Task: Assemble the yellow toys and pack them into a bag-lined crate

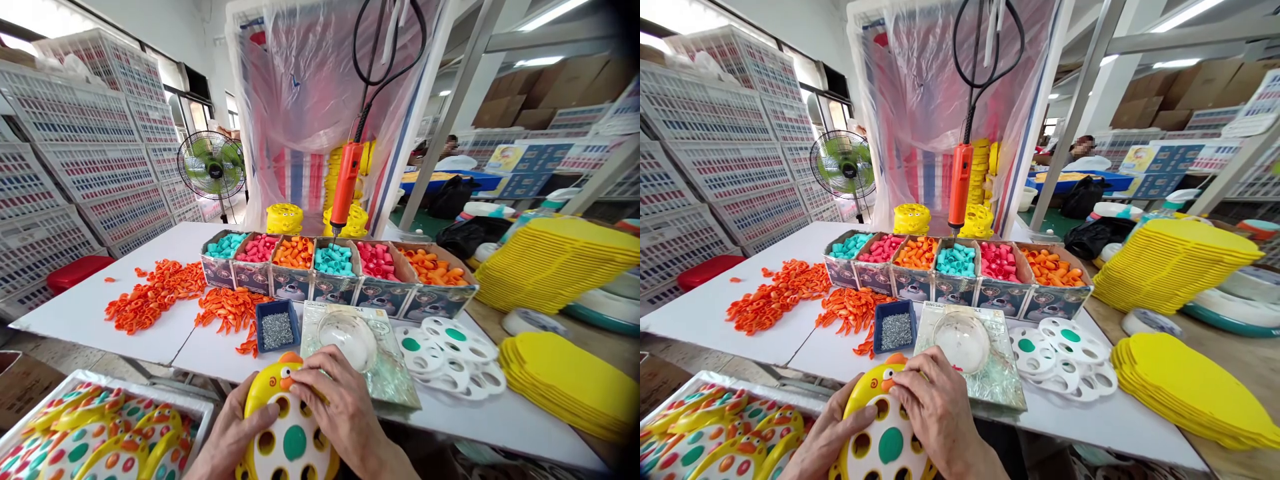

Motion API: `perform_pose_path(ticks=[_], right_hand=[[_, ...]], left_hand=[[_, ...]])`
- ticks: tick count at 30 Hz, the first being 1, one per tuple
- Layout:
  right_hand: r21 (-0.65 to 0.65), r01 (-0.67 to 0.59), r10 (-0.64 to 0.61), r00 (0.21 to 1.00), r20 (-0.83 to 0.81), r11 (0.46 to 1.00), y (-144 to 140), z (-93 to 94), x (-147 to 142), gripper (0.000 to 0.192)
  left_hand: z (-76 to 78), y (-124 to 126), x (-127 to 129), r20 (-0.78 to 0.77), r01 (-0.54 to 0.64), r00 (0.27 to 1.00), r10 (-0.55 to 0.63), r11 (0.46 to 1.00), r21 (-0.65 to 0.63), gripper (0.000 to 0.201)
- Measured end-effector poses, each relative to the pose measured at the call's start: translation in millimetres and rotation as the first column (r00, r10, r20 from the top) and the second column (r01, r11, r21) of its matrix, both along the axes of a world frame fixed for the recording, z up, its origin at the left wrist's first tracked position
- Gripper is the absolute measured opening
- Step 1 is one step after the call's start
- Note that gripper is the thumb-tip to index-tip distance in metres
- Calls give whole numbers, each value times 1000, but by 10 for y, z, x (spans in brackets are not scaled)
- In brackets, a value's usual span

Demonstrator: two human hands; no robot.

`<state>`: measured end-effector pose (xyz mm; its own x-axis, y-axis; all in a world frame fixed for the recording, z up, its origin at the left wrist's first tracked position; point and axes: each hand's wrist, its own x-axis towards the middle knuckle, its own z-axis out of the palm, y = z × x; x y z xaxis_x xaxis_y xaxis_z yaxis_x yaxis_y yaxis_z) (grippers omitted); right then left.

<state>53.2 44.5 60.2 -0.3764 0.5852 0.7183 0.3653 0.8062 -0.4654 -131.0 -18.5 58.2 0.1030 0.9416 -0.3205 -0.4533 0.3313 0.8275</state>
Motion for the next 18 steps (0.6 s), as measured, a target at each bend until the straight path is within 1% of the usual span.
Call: perform_pose_path(ticks=[2, 5, 7, 11, 14, 16, 18], right_hand=[[-51, -9, 8, 1000, -13, 999, -2, 17, 4, 9], [-73, -20, 20, 1000, -9, 997, -6, 24, 10, 10], [-88, -31, 30, 999, -17, 996, -6, 12, 11, 10], [-165, -25, 18, 999, -42, 986, 3, -34, 14, 9], [-239, -52, 39, 998, -55, 970, 13, -53, 38, 7], [-328, -90, 79, 996, -46, 940, 20, -41, 71, 19], [-439, -102, 110, 994, -8, 893, 27, -7, 111, 31]], left_hand=[[22, -1, -4, -30, 17, 999, -17, 1000, -4, 58], [52, -7, -8, -65, 27, 997, -30, 999, -45, 57], [62, -12, -4, -61, 33, 998, -35, 998, -46, 56], [55, -12, 19, -36, 53, 998, -53, 999, 0, 57], [36, 0, 37, -7, 72, 997, -72, 997, -12, 57], [27, 4, 42, -6, 91, 996, -91, 996, -11, 59], [26, 3, 41, -17, 107, 994, -108, 994, -10, 63]])
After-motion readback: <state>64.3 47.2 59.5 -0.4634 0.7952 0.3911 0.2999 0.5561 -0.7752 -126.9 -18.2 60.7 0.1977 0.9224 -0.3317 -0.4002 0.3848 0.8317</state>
